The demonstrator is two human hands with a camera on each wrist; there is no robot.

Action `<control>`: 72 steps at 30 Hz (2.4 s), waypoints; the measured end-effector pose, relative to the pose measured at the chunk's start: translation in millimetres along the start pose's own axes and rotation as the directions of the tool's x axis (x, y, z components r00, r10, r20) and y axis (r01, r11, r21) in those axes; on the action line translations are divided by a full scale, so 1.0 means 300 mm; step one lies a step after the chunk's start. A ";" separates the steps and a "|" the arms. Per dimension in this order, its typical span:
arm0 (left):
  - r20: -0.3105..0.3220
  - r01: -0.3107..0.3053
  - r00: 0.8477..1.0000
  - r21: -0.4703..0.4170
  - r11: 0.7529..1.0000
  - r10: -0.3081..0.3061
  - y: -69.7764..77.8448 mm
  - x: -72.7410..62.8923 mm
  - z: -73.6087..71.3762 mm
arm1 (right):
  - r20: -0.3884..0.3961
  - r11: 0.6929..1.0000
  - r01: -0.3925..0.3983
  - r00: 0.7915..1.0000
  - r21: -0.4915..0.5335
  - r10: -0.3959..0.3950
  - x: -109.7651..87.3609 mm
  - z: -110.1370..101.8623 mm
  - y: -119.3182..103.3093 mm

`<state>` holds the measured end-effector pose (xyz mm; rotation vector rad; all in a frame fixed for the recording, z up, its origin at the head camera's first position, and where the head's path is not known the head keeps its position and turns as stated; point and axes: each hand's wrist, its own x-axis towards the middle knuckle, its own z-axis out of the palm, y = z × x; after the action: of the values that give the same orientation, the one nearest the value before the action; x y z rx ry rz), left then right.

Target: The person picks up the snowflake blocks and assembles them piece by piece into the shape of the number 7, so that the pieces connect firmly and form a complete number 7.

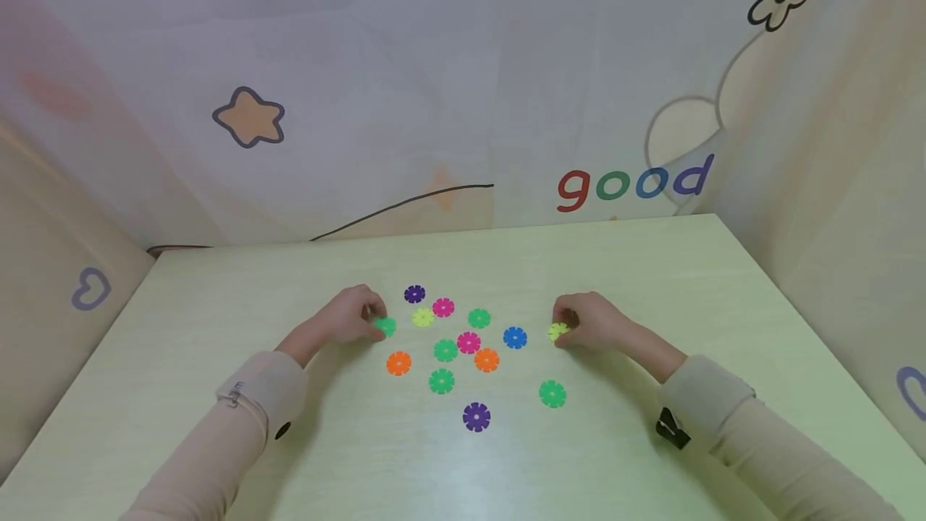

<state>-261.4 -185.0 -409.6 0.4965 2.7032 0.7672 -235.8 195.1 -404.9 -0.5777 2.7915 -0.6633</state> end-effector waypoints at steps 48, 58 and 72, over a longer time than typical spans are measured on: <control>-0.135 -0.152 0.985 -0.431 0.889 0.103 0.141 -0.155 0.020 | -0.108 0.882 0.060 0.994 0.467 -0.011 -0.110 -0.032 -0.144; -0.156 -0.170 0.982 -0.510 0.843 0.104 0.200 -0.186 0.023 | -0.160 0.838 0.125 0.986 0.532 -0.046 -0.113 -0.014 -0.195; -0.200 -0.217 0.972 -0.573 0.790 0.122 0.253 -0.195 0.053 | -0.205 0.788 0.198 0.974 0.583 -0.093 -0.101 0.018 -0.248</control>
<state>-184.4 -140.6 -370.5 0.5392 2.3646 1.6867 -182.8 144.8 -371.2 -0.6187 2.4581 -1.6182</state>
